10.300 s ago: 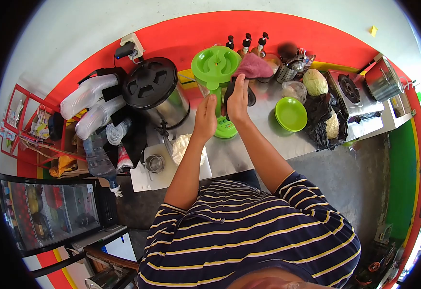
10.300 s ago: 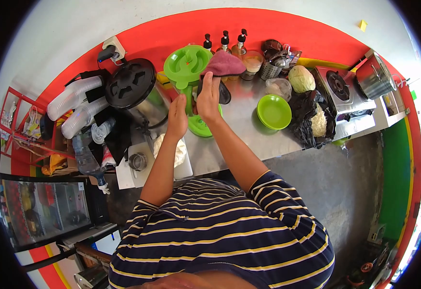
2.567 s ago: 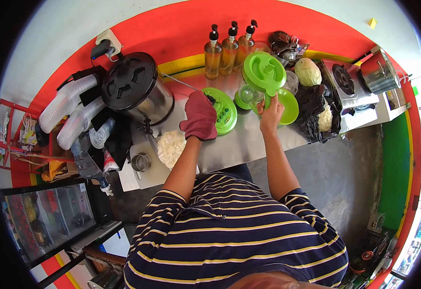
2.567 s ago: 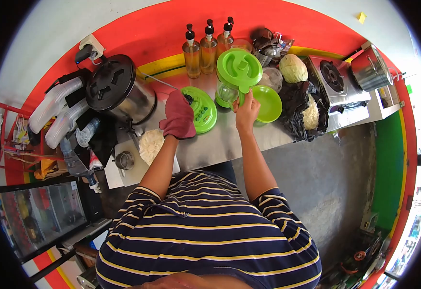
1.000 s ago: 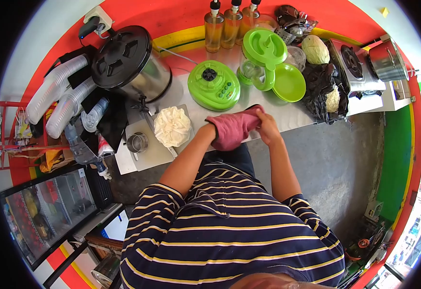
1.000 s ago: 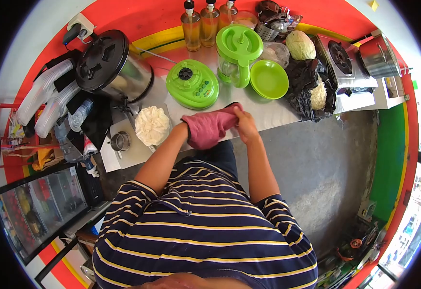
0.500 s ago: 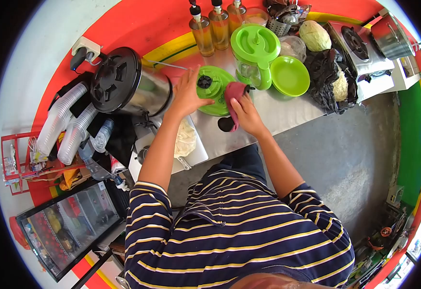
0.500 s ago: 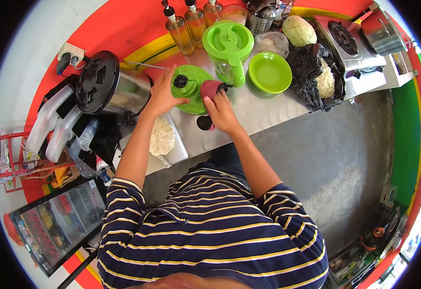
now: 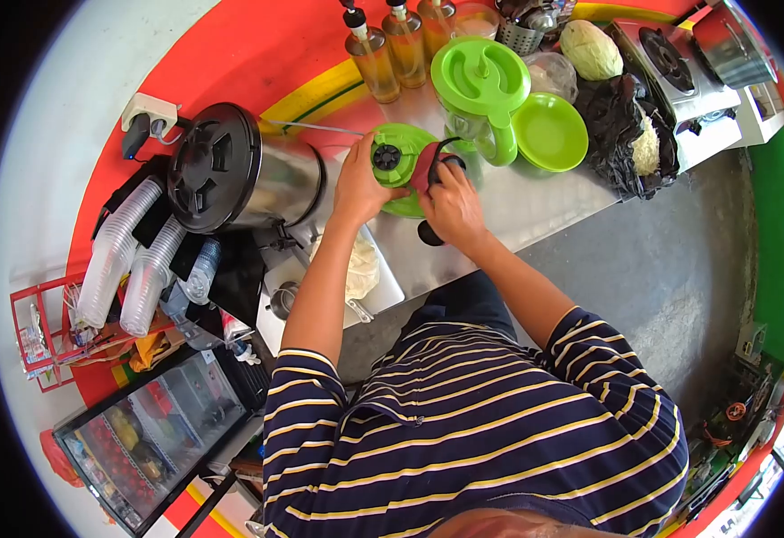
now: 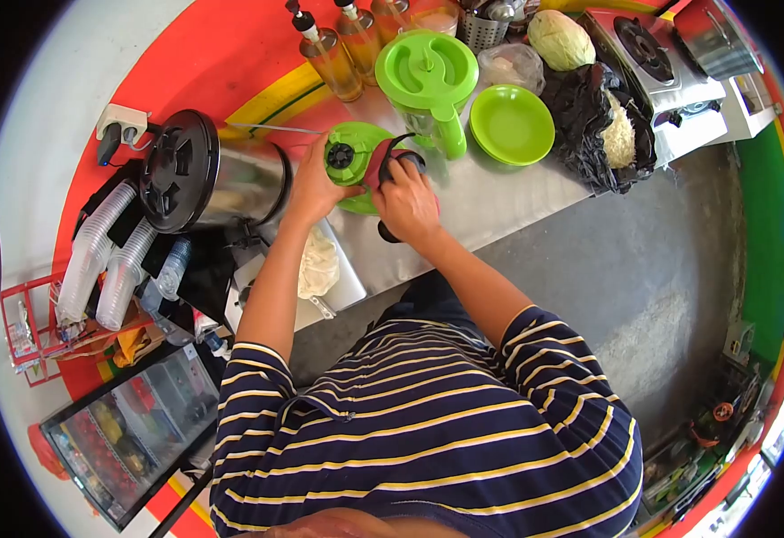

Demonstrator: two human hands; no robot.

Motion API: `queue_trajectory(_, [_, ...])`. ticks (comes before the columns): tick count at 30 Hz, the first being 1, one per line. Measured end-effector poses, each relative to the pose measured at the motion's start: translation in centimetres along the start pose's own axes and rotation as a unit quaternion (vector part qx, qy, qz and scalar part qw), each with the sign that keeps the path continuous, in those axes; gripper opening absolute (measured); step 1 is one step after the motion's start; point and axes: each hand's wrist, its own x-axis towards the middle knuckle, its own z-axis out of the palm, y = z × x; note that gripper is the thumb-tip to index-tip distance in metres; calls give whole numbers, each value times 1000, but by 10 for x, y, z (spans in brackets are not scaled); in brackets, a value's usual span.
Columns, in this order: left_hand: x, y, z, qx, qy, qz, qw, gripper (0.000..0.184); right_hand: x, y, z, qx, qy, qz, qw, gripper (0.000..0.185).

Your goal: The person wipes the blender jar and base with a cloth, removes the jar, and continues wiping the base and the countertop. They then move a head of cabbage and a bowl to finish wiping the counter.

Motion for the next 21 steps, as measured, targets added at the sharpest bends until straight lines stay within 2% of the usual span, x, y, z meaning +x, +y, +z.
queue_trajectory(6, [-5, -8, 1, -20, 4, -4, 1000, 114, 34, 29, 1, 19, -21, 73, 997, 17])
queue_trajectory(9, [-12, -12, 5, -43, 17, -14, 999, 116, 28, 31, -3, 30, -48, 46, 997, 19])
queue_trajectory(11, [-16, -23, 14, -124, 45, -2, 991, 118, 20, 26, -3, 32, -50, 29, 998, 19])
queue_trajectory(13, [-19, -27, 21, -134, 58, -6, 989, 120, 6, 18, -2, 23, -22, -13, 999, 20])
queue_trajectory(17, [-23, -30, 28, -121, 78, -19, 989, 125, 4, 16, -4, 23, -45, -32, 998, 20])
queue_trajectory(19, [-23, -29, 25, -127, 72, -19, 989, 125, 14, 24, -6, 71, -68, 26, 995, 20])
queue_trajectory(20, [-23, -29, 25, -134, 63, -21, 989, 124, 20, 28, -5, 70, -67, 24, 995, 20])
queue_trajectory(21, [-23, -29, 25, -135, 66, -21, 988, 124, 26, 31, -4, 56, -83, 72, 992, 21])
